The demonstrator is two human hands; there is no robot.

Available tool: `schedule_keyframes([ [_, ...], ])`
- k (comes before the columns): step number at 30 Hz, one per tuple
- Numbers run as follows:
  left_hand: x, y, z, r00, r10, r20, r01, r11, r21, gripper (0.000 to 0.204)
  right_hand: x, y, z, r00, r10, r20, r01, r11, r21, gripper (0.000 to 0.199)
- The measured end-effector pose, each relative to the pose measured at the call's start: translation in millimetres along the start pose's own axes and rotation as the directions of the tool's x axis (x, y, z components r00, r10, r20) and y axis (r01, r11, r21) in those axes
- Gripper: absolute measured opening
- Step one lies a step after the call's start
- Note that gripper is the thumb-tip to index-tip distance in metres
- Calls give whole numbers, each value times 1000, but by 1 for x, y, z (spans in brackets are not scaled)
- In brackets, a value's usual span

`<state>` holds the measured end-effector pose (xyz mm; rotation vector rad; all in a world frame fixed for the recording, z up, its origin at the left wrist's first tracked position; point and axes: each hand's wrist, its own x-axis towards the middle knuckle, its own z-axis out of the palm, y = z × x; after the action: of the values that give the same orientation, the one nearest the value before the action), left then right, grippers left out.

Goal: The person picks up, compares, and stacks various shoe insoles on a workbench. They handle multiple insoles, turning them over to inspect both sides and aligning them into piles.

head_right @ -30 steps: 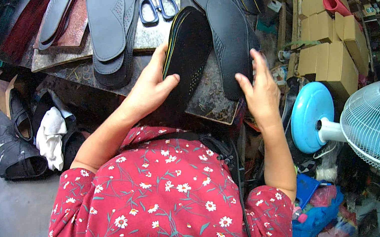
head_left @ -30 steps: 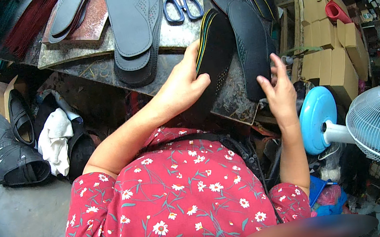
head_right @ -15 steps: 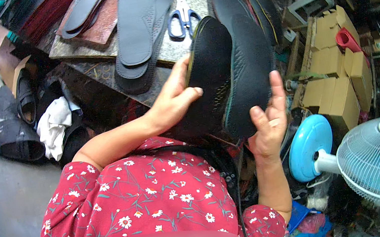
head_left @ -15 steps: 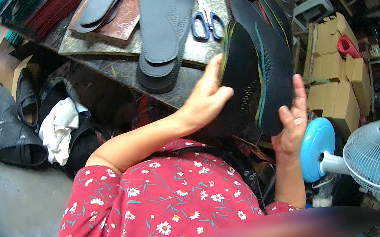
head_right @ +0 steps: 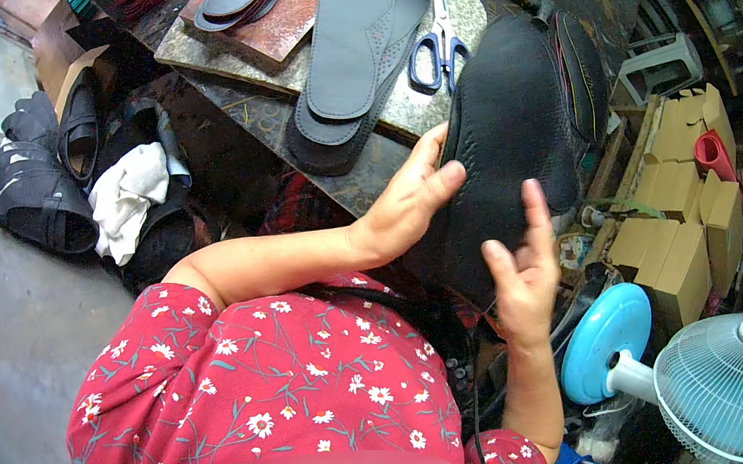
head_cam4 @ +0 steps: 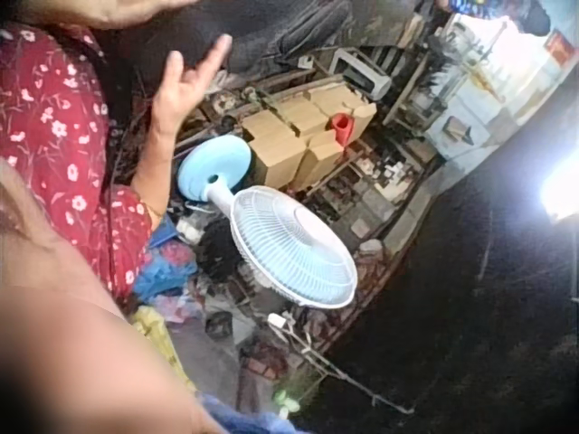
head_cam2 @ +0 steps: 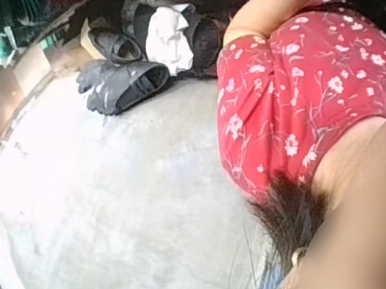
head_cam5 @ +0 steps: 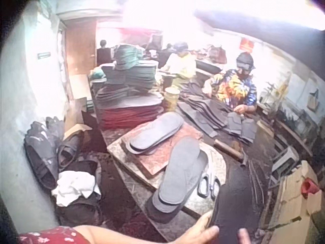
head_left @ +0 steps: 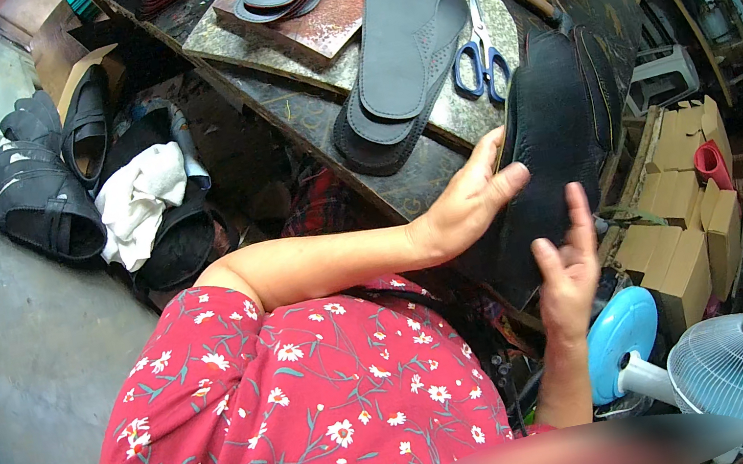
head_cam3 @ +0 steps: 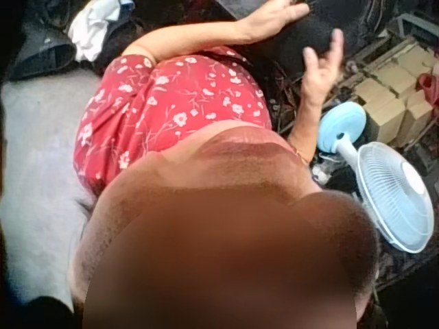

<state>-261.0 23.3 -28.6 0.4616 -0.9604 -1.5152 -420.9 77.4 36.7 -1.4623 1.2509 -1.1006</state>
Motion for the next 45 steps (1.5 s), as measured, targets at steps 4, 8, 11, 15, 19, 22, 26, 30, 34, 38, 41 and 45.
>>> schedule_keyframes([
  [4, -5, -1, 0, 998, 56, -14, -53, 986, 160, 81, 1, 9, 0, 993, 113, 39, -109, 991, -84, 83],
  [8, -11, 0, 1, 995, 99, 4, -94, 927, 364, 80, 6, 14, 8, 989, 145, 5, -142, 968, 205, 85],
  [11, -12, 8, 8, 981, 185, 61, -186, 795, 577, 79, 7, 15, 9, 976, 215, 9, -212, 950, 229, 75],
  [15, -3, 38, -15, 926, 298, 232, -365, 544, 756, 63, 20, 17, -15, 982, 120, -145, -59, 927, 371, 64],
  [19, 2, 71, -60, 896, 357, 265, -269, -39, 962, 73, 40, 30, -31, 972, 181, -152, -215, 944, -250, 72],
  [22, -3, 84, -84, 982, 145, 121, -92, -192, 977, 72, 41, 25, -38, 960, 110, -259, -281, 432, -857, 67],
  [26, -33, 94, -96, 944, 252, 213, -172, -174, 970, 62, 38, 2, -41, 980, -116, -160, -104, 384, -918, 56],
  [30, -49, 91, -90, 918, 261, 298, -271, -134, 953, 52, 44, -6, -21, 999, -46, -17, 21, 716, -698, 39],
  [34, -49, 93, -90, 919, 244, 311, -349, 132, 928, 50, 53, 3, 20, 898, 296, 326, -237, 949, -208, 44],
  [38, -32, 94, -104, 929, 370, -25, -28, 137, 990, 65, 74, 14, 54, 851, 322, 416, -367, 930, 31, 54],
  [41, -23, 89, -108, 935, 310, -173, -19, 531, 847, 69, 90, 19, 71, 816, 354, 456, -469, 868, 164, 61],
  [45, -19, 76, -93, 901, 9, -433, 64, 986, 153, 70, 100, 19, 86, 807, 399, 435, -531, 813, 240, 63],
])
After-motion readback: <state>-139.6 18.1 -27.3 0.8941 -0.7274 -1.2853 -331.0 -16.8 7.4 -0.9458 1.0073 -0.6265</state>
